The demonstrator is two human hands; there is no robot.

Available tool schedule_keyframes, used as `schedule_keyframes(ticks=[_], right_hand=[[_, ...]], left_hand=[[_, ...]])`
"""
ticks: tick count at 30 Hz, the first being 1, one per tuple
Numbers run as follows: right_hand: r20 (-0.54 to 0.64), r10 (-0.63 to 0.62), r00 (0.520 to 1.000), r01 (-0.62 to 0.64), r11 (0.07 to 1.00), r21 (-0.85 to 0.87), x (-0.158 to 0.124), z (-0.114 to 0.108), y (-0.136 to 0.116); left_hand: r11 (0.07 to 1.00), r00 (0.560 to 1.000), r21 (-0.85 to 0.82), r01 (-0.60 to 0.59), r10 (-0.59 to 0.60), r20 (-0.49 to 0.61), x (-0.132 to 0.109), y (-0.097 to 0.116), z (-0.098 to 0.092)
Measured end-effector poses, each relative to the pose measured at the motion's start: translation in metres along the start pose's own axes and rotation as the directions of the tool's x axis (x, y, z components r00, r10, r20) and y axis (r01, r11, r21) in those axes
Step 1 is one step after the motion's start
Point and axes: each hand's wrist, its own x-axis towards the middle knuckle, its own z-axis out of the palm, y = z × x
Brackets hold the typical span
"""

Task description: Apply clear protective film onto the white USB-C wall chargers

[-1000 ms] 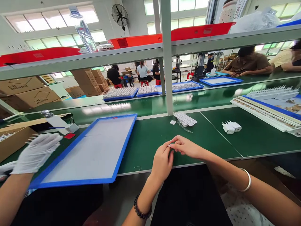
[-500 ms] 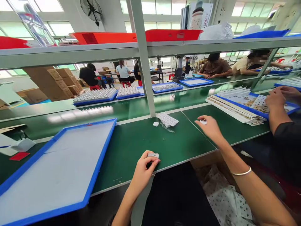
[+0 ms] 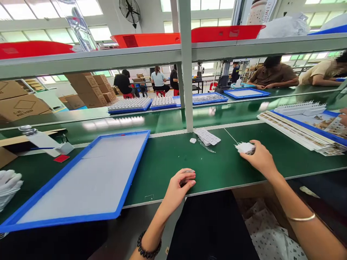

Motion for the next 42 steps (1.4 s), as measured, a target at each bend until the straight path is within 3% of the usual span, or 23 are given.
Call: schedule_keyframes(ticks=[3,4,6,8,10,14,16,19,20,25,29,33,35,39,42], right_hand=[[0.162,-0.151,0.975,0.131,0.983,0.129,-0.037,0.004,-0.037],[0.243,-0.211,0.947,0.167,0.968,0.189,-0.050,0.005,-0.052],[0.427,-0.319,0.846,0.178,0.924,0.337,-0.075,0.006,-0.081],[0.512,-0.362,0.779,0.184,0.913,0.364,-0.095,0.004,-0.108],[0.548,-0.386,0.742,0.207,0.909,0.360,-0.109,0.002,-0.126],[0.522,-0.471,0.711,0.275,0.870,0.410,-0.120,0.000,-0.132],[0.544,-0.529,0.651,0.264,0.830,0.492,-0.118,-0.001,-0.126],[0.562,-0.606,0.563,0.215,0.764,0.608,-0.116,0.001,-0.116],[0.553,-0.614,0.563,0.206,0.752,0.626,-0.117,0.002,-0.114],[0.468,-0.592,0.656,0.214,0.740,0.638,-0.129,0.006,-0.110],[0.441,-0.636,0.633,0.163,0.667,0.727,-0.130,0.001,-0.109],[0.345,-0.599,0.722,0.190,0.652,0.734,-0.115,-0.004,-0.115],[0.378,-0.616,0.691,0.245,0.692,0.679,-0.109,-0.002,-0.121],[0.533,-0.674,0.511,0.268,0.714,0.647,-0.105,0.002,-0.130],[0.512,-0.702,0.495,0.305,0.692,0.654,-0.105,0.005,-0.129]], left_hand=[[0.985,0.988,0.132,-0.112,0.124,-0.088,-0.005,0.004,0.008],[0.963,0.976,0.216,-0.162,0.188,-0.107,-0.007,0.005,0.011],[0.889,0.945,0.379,-0.256,0.312,-0.094,-0.011,0.006,0.017],[0.811,0.915,0.481,-0.334,0.401,-0.040,-0.015,0.006,0.023],[0.783,0.892,0.486,-0.388,0.451,-0.016,-0.016,0.005,0.026],[0.905,0.917,0.264,-0.334,0.377,-0.130,-0.014,0.003,0.022],[0.966,0.949,0.092,-0.242,0.256,-0.186,-0.013,0.006,0.018],[0.985,0.976,-0.086,-0.147,0.130,-0.177,-0.015,0.012,0.013],[0.984,0.980,-0.112,-0.139,0.120,-0.159,-0.016,0.014,0.012],[0.978,0.980,-0.108,-0.176,0.164,-0.116,-0.020,0.018,0.010],[0.969,0.966,0.000,-0.246,0.245,-0.081,-0.025,0.024,0.003],[0.969,0.969,0.012,-0.246,0.246,0.013,-0.033,0.038,0.001],[0.974,0.973,0.008,-0.226,0.225,0.058,-0.037,0.046,0.002],[0.981,0.978,0.031,-0.192,0.189,0.085,-0.042,0.055,0.004],[0.988,0.984,0.012,-0.157,0.156,0.082,-0.046,0.055,0.003]])
